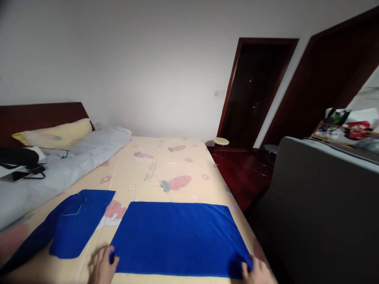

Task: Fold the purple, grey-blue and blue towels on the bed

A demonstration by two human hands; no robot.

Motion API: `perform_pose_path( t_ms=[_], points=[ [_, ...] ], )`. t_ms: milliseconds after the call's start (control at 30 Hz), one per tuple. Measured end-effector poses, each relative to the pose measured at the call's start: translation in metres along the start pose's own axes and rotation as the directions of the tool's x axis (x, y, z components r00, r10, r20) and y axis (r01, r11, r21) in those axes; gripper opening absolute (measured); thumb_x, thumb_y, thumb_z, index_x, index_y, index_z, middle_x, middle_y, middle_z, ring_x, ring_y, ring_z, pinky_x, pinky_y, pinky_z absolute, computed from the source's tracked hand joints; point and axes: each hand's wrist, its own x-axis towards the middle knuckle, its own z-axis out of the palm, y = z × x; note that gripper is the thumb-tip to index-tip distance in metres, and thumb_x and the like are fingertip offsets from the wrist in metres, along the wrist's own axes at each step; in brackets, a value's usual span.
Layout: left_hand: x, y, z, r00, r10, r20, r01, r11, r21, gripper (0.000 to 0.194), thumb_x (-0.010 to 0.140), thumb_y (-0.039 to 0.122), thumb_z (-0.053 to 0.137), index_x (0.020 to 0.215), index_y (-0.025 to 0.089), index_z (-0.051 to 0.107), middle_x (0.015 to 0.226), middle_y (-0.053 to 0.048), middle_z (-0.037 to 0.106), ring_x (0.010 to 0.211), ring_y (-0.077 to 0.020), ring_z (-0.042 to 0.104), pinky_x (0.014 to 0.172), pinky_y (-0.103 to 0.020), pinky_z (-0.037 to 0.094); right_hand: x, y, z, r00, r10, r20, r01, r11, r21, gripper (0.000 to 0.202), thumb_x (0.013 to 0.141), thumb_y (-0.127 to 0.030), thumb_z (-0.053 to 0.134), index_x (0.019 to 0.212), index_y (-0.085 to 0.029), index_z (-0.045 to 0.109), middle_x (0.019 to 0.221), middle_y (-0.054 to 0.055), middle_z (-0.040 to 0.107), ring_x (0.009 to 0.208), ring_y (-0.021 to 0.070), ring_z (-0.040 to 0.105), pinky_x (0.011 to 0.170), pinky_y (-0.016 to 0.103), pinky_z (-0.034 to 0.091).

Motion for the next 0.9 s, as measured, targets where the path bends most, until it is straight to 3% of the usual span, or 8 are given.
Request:
perform_pose_path(
  t_ms=[100, 200, 333, 467, 633, 733, 833, 900],
  points=[
    [-0.014, 0.082, 0.008, 0.929, 0.353, 0.108, -0.326, 0.921, -0.213, 0.037, 0.076, 0.010, 0.044, 0.103, 0.024, 0.065, 0.102, -0.009, 0.067, 0.102, -0.0250, 0.058, 0.089, -0.036, 0.042, -0.012, -0.080, 0.031, 0.951, -0.285, 0.116, 0.267, 0.952, 0.150, 0.034, 0.074, -0.031, 0.046, 0.099, -0.021, 0.066, 0.104, 0.013, 0.069, 0.097, 0.0293, 0.064, 0.083, 0.041, 0.050],
    [-0.033, 0.157, 0.030, 0.833, 0.517, 0.198, -0.443, 0.836, -0.323, 0.051, 0.075, 0.008, 0.041, 0.119, 0.025, 0.061, 0.122, -0.011, 0.063, 0.119, -0.0262, 0.052, 0.100, -0.038, 0.038, -0.036, -0.160, 0.065, 0.839, -0.450, 0.306, 0.377, 0.886, 0.270, 0.048, 0.068, -0.014, 0.045, 0.111, -0.028, 0.063, 0.118, 0.006, 0.065, 0.109, 0.0254, 0.058, 0.092, 0.039, 0.044],
    [-0.047, 0.199, 0.061, 0.754, 0.546, 0.365, -0.440, 0.832, -0.337, 0.062, 0.076, 0.012, 0.041, 0.136, 0.025, 0.051, 0.144, -0.010, 0.050, 0.137, -0.0286, 0.036, 0.112, -0.045, 0.025, -0.061, -0.212, 0.095, 0.787, -0.418, 0.454, 0.339, 0.907, 0.249, 0.062, 0.063, -0.008, 0.044, 0.120, -0.028, 0.059, 0.128, 0.006, 0.061, 0.121, 0.0288, 0.051, 0.101, 0.044, 0.037],
    [-0.040, 0.159, 0.062, 0.786, 0.508, 0.352, -0.435, 0.859, -0.270, 0.056, 0.078, 0.018, 0.044, 0.133, 0.025, 0.054, 0.141, -0.012, 0.052, 0.132, -0.0293, 0.042, 0.109, -0.047, 0.027, -0.059, -0.179, 0.096, 0.805, -0.407, 0.432, 0.333, 0.912, 0.238, 0.055, 0.069, -0.016, 0.047, 0.121, -0.029, 0.060, 0.129, 0.006, 0.060, 0.120, 0.0293, 0.052, 0.098, 0.044, 0.039],
    [-0.016, 0.039, 0.031, 0.930, 0.277, 0.241, -0.285, 0.958, -0.002, 0.048, 0.080, 0.021, 0.046, 0.127, 0.019, 0.059, 0.129, -0.014, 0.059, 0.121, -0.0288, 0.050, 0.099, -0.043, 0.035, -0.035, -0.053, 0.064, 0.942, -0.226, 0.250, 0.210, 0.974, 0.089, 0.041, 0.076, -0.032, 0.044, 0.109, -0.027, 0.067, 0.115, 0.009, 0.066, 0.109, 0.0301, 0.059, 0.088, 0.044, 0.045],
    [-0.008, -0.024, 0.015, 0.971, 0.135, 0.195, -0.167, 0.972, 0.163, 0.044, 0.081, 0.028, 0.049, 0.122, 0.019, 0.062, 0.126, -0.012, 0.062, 0.119, -0.0289, 0.052, 0.096, -0.042, 0.037, -0.021, 0.022, 0.044, 0.969, -0.088, 0.230, 0.095, 0.995, -0.019, 0.042, 0.073, -0.039, 0.042, 0.102, -0.025, 0.070, 0.106, 0.010, 0.069, 0.100, 0.0301, 0.064, 0.080, 0.042, 0.049],
    [-0.004, -0.046, 0.005, 0.980, 0.093, 0.176, -0.131, 0.965, 0.225, 0.043, 0.080, 0.027, 0.050, 0.120, 0.018, 0.063, 0.125, -0.011, 0.063, 0.118, -0.0282, 0.053, 0.097, -0.041, 0.037, -0.011, 0.049, 0.034, 0.964, -0.025, 0.264, 0.053, 0.994, -0.099, 0.043, 0.072, -0.041, 0.041, 0.100, -0.026, 0.070, 0.105, 0.009, 0.070, 0.102, 0.0300, 0.064, 0.081, 0.043, 0.049],
    [-0.002, -0.030, 0.000, 0.982, 0.093, 0.162, -0.128, 0.966, 0.224, 0.044, 0.079, 0.024, 0.049, 0.120, 0.017, 0.063, 0.126, -0.012, 0.063, 0.119, -0.0284, 0.053, 0.098, -0.042, 0.037, -0.007, 0.031, 0.034, 0.960, -0.040, 0.278, 0.079, 0.988, -0.131, 0.043, 0.074, -0.041, 0.041, 0.101, -0.023, 0.070, 0.107, 0.012, 0.069, 0.104, 0.0313, 0.063, 0.085, 0.046, 0.047]
  ],
)
